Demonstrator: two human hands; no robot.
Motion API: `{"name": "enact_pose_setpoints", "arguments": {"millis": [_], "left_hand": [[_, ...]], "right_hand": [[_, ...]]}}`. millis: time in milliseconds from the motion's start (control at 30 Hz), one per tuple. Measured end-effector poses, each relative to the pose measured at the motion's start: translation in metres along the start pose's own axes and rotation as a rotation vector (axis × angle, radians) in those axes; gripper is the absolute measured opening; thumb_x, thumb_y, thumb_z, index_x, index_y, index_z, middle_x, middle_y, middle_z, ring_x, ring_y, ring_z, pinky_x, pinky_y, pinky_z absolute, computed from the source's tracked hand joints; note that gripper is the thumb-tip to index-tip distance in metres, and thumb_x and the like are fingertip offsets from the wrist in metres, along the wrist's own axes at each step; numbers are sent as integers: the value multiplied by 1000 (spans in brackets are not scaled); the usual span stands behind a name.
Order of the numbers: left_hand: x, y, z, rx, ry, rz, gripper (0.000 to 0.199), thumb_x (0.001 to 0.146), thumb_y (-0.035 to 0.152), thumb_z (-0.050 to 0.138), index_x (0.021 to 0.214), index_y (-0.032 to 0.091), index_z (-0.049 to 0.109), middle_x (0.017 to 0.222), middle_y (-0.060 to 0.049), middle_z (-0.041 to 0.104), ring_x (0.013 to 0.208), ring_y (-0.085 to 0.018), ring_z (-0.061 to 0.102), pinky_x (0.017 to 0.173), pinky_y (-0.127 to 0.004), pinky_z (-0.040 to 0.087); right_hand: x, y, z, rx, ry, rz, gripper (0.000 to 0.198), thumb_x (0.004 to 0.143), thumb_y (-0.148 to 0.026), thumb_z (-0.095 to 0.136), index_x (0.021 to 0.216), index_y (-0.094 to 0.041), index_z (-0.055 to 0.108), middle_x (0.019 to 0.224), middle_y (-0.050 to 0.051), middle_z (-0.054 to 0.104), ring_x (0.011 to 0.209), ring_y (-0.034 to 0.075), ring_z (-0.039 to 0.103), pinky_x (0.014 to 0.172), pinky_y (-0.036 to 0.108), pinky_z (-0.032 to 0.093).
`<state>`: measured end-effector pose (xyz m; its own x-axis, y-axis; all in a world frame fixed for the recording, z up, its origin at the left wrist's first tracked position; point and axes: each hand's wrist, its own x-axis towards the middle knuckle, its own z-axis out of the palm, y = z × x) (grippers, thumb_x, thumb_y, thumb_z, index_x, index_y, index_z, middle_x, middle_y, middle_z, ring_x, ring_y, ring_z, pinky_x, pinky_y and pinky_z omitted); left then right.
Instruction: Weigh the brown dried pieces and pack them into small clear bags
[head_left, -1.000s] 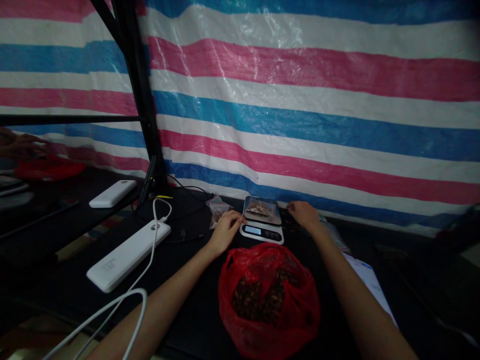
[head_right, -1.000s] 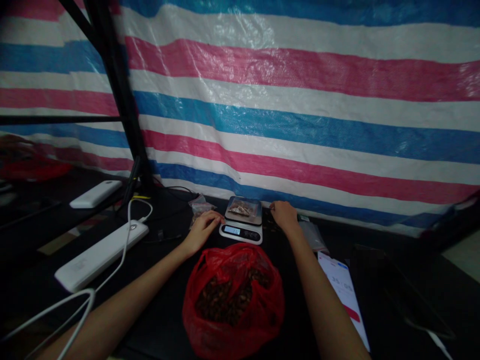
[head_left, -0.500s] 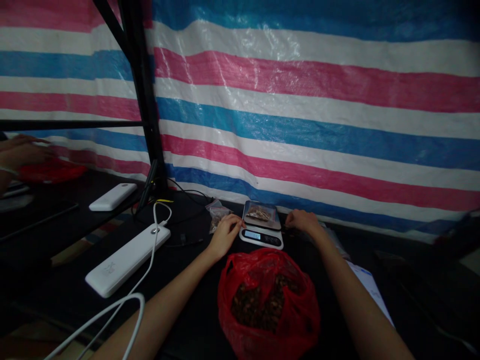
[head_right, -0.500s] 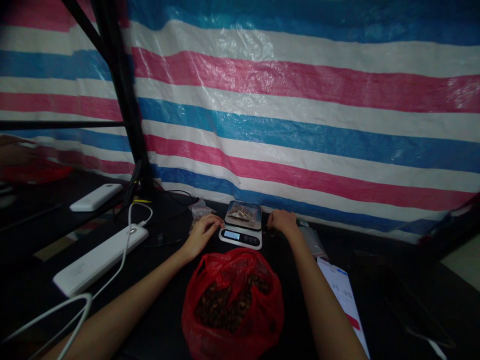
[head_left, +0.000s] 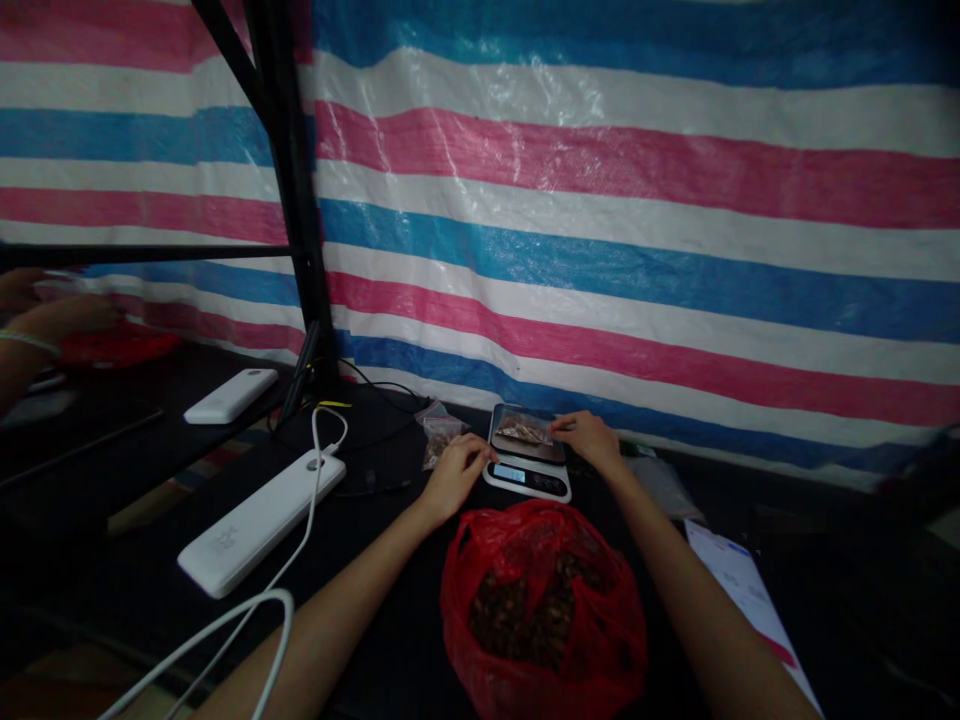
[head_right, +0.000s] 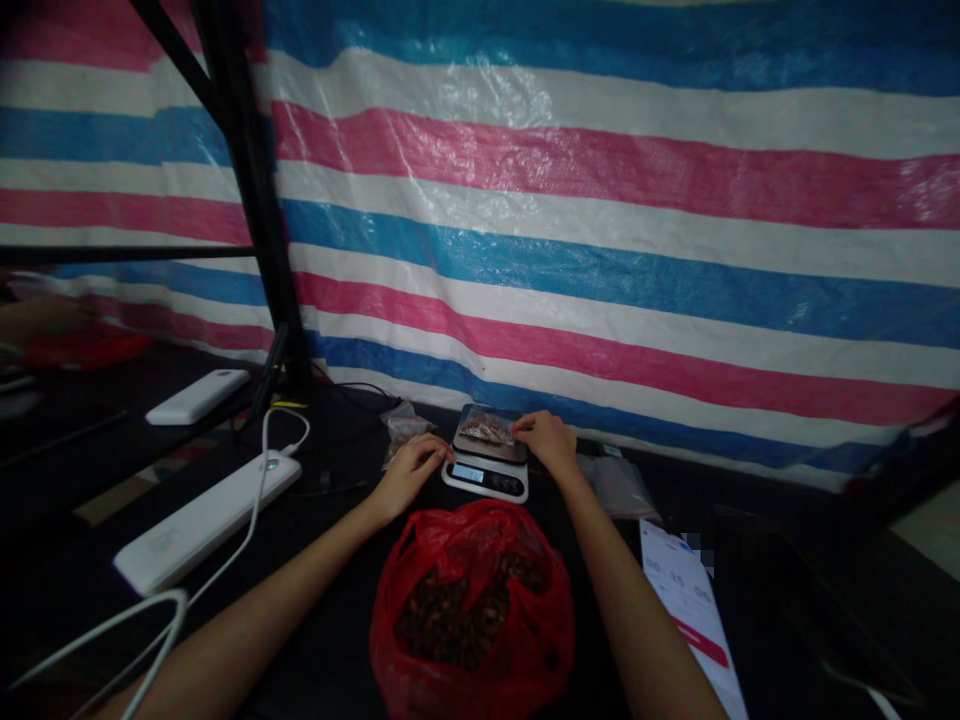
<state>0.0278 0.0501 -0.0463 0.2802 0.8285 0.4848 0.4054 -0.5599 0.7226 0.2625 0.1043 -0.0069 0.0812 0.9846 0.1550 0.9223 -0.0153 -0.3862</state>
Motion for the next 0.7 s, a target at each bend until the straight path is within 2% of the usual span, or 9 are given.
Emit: {"name": "enact_pose_setpoints", "arguments": {"millis": [100,200,333,500,700], "left_hand": [[0,2,-1,-2,-3,6,30,85,29,37,78,17,64,84,-3,60,86,-17,53,84,-29,36],[-1,4,0,-9,-5,13,30,86,28,37,78,17,64,83,-3,61,85,-16,53,83,-28,36],[-3,6,2,-10,-28,34,29,85,25,38,76,17,63,82,-3,61,84,-16,53,82,-28,36],[-4,6,2,4,-34,30,29,85,26,37,75,17,63,83,-3,61,86,-17,53,82,-28,36],[-1,2,1,12,-29,31,30,86,27,37,77,17,63,82,-3,60,84,-16,53,82,-28,36]], "right_hand": [[-1,0,4,78,13,-44,23,66,-31,60,87,-26,69,82,1,69,79,19,62,63,24,43],[-3,1,6,145,8,-215,28,68,-29,59,94,-21,66,81,3,69,74,17,62,63,24,44],[-8,-2,12,51,50,-393,31,70,-28,58,101,-25,63,91,2,67,78,18,60,69,26,43],[-16,-12,20,-100,86,-455,28,83,-36,41,97,-27,64,97,2,67,90,19,58,76,29,41],[-21,-25,20,-222,137,-497,28,81,-42,44,92,-27,64,96,2,65,86,18,58,76,30,38]]}}
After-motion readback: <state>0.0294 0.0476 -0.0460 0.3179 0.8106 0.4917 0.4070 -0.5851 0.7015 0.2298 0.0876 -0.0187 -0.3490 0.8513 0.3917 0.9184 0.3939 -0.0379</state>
